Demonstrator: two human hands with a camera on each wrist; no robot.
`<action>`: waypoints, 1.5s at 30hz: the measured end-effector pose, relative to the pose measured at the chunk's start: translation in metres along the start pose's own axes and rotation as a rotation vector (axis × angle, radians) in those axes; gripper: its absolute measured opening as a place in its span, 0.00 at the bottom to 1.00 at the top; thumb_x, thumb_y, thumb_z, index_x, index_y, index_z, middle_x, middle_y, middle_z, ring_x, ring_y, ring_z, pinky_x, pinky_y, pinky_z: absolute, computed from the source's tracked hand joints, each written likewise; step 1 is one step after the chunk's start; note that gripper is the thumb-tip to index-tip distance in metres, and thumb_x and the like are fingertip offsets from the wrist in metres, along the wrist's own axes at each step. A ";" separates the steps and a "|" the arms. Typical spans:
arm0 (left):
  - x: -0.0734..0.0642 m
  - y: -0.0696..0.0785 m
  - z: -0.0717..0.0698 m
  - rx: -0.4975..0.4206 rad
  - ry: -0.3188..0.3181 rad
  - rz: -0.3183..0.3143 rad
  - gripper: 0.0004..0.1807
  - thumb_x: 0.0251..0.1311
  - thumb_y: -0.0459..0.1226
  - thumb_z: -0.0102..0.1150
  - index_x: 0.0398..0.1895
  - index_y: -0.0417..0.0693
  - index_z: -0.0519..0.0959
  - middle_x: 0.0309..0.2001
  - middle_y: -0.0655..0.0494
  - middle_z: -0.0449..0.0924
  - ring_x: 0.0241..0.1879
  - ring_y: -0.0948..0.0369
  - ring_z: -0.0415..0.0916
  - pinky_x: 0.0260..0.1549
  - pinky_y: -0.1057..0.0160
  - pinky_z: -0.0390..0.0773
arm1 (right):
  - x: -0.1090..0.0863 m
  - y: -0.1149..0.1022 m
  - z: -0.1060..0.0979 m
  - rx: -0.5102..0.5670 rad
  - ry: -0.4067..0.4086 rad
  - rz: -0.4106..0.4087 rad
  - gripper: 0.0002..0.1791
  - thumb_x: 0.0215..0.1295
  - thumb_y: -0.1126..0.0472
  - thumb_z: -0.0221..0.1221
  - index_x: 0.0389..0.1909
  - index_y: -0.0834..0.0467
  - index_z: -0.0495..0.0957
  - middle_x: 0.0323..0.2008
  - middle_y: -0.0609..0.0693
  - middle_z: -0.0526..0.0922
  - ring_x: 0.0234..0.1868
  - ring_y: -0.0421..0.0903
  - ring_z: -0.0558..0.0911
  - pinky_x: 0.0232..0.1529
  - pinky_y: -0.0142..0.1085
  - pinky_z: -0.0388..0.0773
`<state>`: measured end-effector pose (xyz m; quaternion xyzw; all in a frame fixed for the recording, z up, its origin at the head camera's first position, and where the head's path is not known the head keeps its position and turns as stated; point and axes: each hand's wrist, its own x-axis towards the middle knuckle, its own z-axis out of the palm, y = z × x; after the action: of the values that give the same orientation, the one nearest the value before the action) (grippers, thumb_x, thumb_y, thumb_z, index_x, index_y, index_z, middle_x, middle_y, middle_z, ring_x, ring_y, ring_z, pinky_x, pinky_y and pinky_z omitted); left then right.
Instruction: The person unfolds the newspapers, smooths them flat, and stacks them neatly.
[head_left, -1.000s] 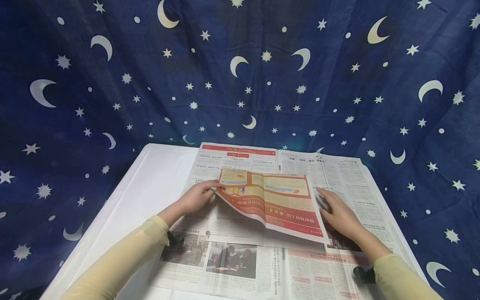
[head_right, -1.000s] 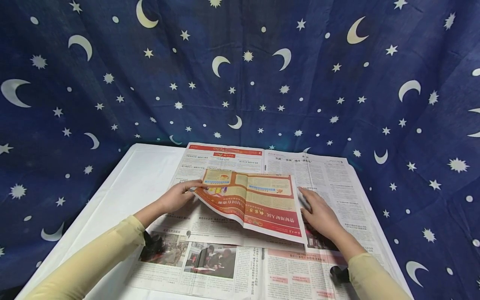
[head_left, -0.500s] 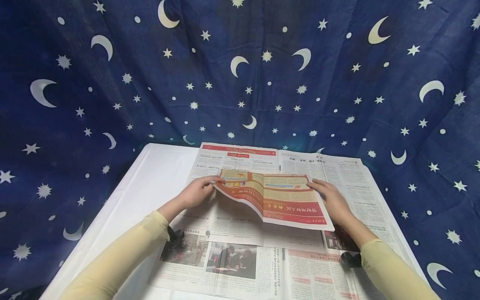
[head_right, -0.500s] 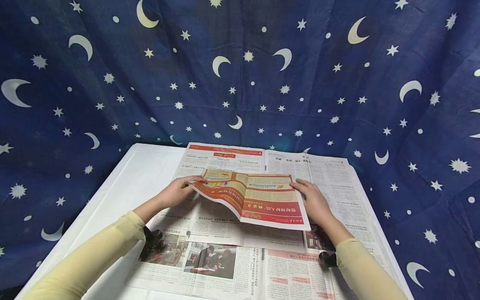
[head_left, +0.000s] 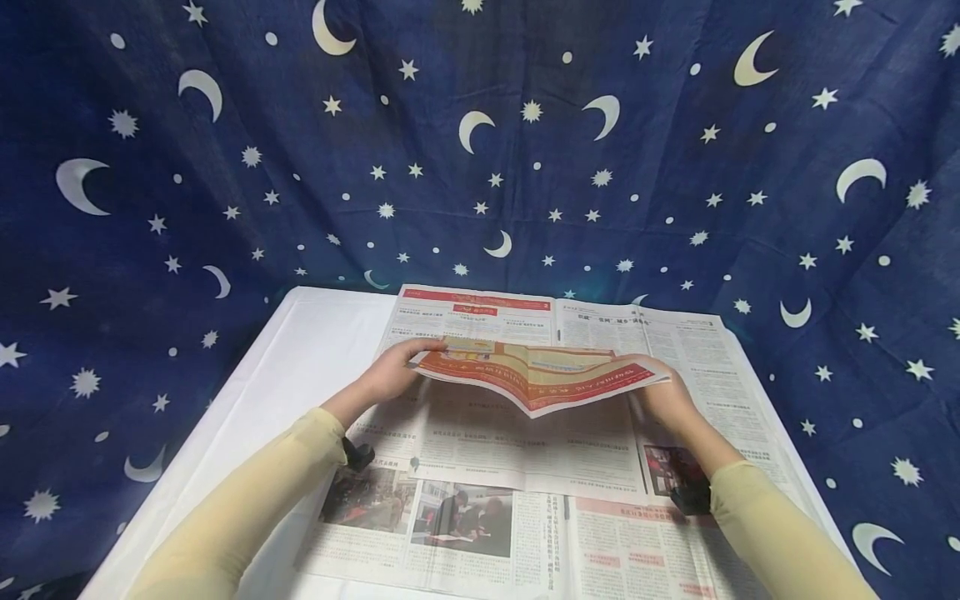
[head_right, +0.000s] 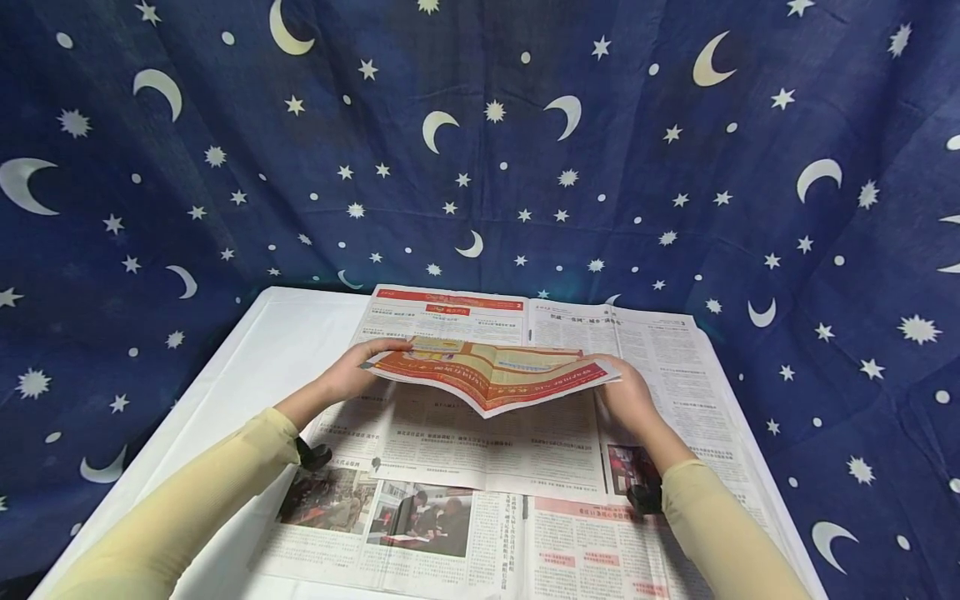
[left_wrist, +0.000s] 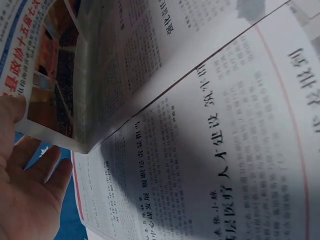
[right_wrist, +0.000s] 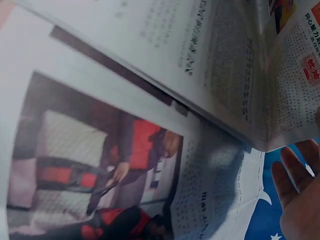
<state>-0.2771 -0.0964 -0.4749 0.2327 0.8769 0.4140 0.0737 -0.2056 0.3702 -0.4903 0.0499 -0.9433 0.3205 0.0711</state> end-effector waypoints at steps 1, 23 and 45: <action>0.002 -0.001 0.000 -0.001 0.004 -0.015 0.26 0.68 0.31 0.59 0.69 0.50 0.77 0.73 0.47 0.69 0.74 0.45 0.61 0.72 0.40 0.59 | 0.002 0.000 0.000 -0.017 0.008 0.012 0.30 0.81 0.46 0.44 0.68 0.64 0.72 0.65 0.66 0.75 0.67 0.66 0.73 0.69 0.62 0.64; 0.024 -0.004 -0.004 0.017 0.058 -0.084 0.22 0.80 0.49 0.47 0.66 0.49 0.78 0.62 0.51 0.79 0.57 0.53 0.76 0.59 0.45 0.75 | 0.026 -0.001 -0.003 0.211 0.074 0.125 0.37 0.77 0.34 0.46 0.68 0.61 0.73 0.62 0.63 0.78 0.67 0.65 0.73 0.66 0.63 0.68; 0.040 -0.001 -0.007 -0.019 0.107 -0.101 0.19 0.79 0.44 0.48 0.60 0.44 0.81 0.60 0.48 0.81 0.56 0.51 0.77 0.61 0.45 0.74 | 0.047 0.003 0.006 0.242 0.030 0.198 0.28 0.81 0.50 0.51 0.69 0.66 0.71 0.67 0.65 0.74 0.69 0.65 0.70 0.69 0.60 0.66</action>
<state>-0.3148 -0.0834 -0.4689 0.1652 0.8863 0.4297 0.0498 -0.2524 0.3666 -0.4889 -0.0400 -0.8970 0.4378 0.0467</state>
